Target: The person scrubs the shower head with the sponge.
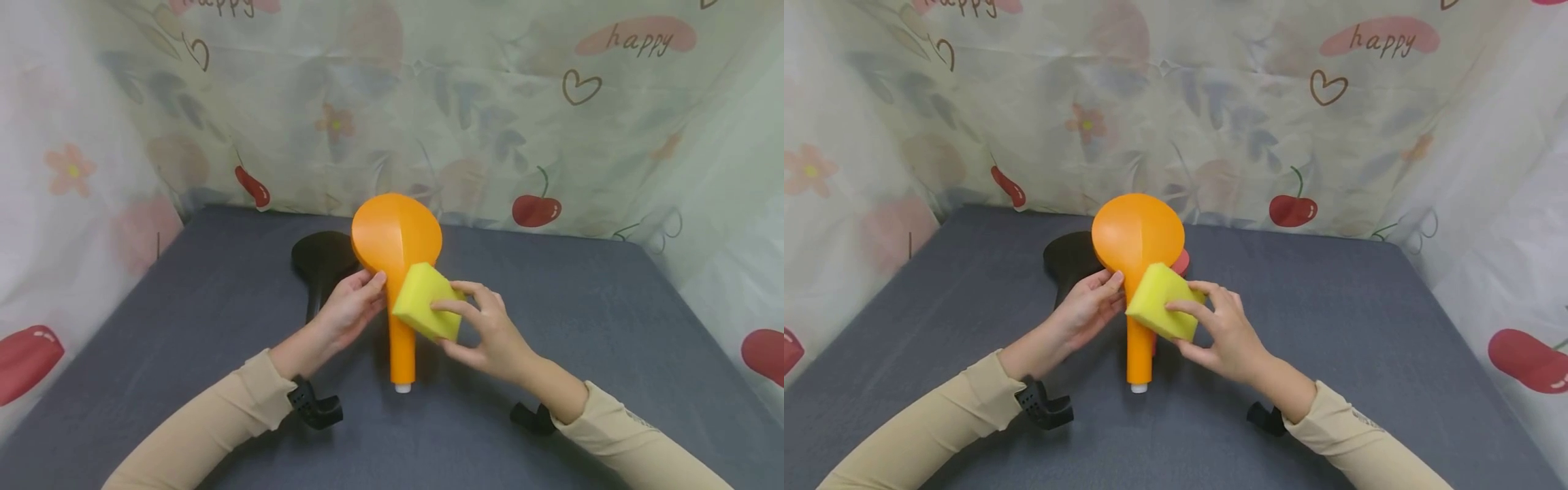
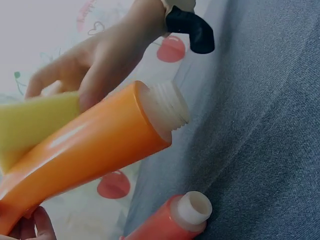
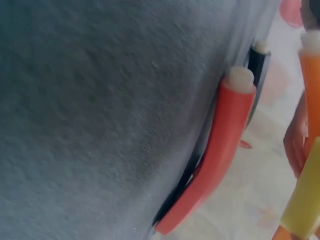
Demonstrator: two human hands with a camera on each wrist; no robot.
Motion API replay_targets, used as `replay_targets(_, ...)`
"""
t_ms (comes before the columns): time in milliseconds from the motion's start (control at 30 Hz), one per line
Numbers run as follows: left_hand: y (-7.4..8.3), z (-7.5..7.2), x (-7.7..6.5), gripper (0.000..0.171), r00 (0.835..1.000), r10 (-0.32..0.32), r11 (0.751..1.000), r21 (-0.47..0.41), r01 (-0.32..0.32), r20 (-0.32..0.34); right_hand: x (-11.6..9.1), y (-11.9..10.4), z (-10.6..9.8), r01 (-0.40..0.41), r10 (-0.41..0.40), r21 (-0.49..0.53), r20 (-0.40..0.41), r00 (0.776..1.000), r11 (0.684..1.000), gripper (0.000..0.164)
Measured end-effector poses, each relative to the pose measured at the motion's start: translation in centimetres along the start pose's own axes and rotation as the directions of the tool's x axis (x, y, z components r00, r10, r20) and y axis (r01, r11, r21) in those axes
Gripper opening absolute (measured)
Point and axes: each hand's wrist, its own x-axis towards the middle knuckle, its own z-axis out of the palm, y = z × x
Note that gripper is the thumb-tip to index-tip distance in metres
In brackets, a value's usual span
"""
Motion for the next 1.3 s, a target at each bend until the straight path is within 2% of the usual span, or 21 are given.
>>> replay_targets(133, 0.1, 0.0, 0.1, 0.039, 0.999, 0.02, 1.0, -0.011, -0.02, -0.027, -0.7, -0.6, 0.0, 0.081, -0.08, -0.008, 0.051, 0.995, 0.997, 0.035)
replay_targets(267, 0.3, 0.1, 0.2, 0.038, 0.997, 0.036, 0.999, -0.026, -0.038, -0.072, -1.2, -1.2, -0.1, 0.186, -0.183, -0.03, 0.084, 0.979, 0.982, 0.029)
replay_targets(367, 0.4, 0.1, 0.2, 0.038, 0.994, 0.046, 0.999, -0.024, -0.048, -0.098, -1.4, -1.4, -0.2, 0.211, -0.205, -0.051, 0.098, 0.974, 0.976, 0.029)
replay_targets(500, 0.5, 0.1, 0.2, 0.038, 0.993, 0.049, 0.998, -0.022, -0.051, -0.106, -1.2, -1.1, -0.3, 0.139, -0.134, -0.063, 0.081, 0.988, 0.988, 0.032)
replay_targets(633, 0.5, 0.2, 0.2, 0.038, 0.995, 0.046, 0.999, -0.017, -0.048, -0.087, -0.7, -0.5, -0.2, 0.002, -0.002, -0.027, 0.002, 1.0, 1.0, 0.042)
replay_targets(733, 0.5, 0.4, 0.0, 0.039, 0.997, 0.044, 0.999, -0.001, -0.044, -0.059, -0.2, -0.1, -0.1, -0.129, 0.131, 0.047, -0.051, 0.99, 0.991, 0.051)
replay_targets(833, 0.5, 0.4, 0.0, 0.039, 0.998, 0.044, 0.999, 0.0, -0.044, -0.042, 0.0, -0.3, 0.0, -0.214, 0.22, 0.108, -0.051, 0.974, 0.971, 0.057)
replay_targets(1133, 1.2, 0.0, 0.6, 0.04, 0.99, 0.051, 0.996, -0.059, -0.06, -0.132, -1.2, -1.8, 0.3, -0.24, 0.23, 0.108, 0.101, 0.968, 0.965, 0.055)
replay_targets(1300, 1.4, -0.2, 0.7, 0.041, 0.989, 0.062, 0.991, -0.106, -0.077, -0.137, -1.2, -1.8, 0.3, -0.229, 0.22, 0.085, 0.097, 0.971, 0.97, 0.055)
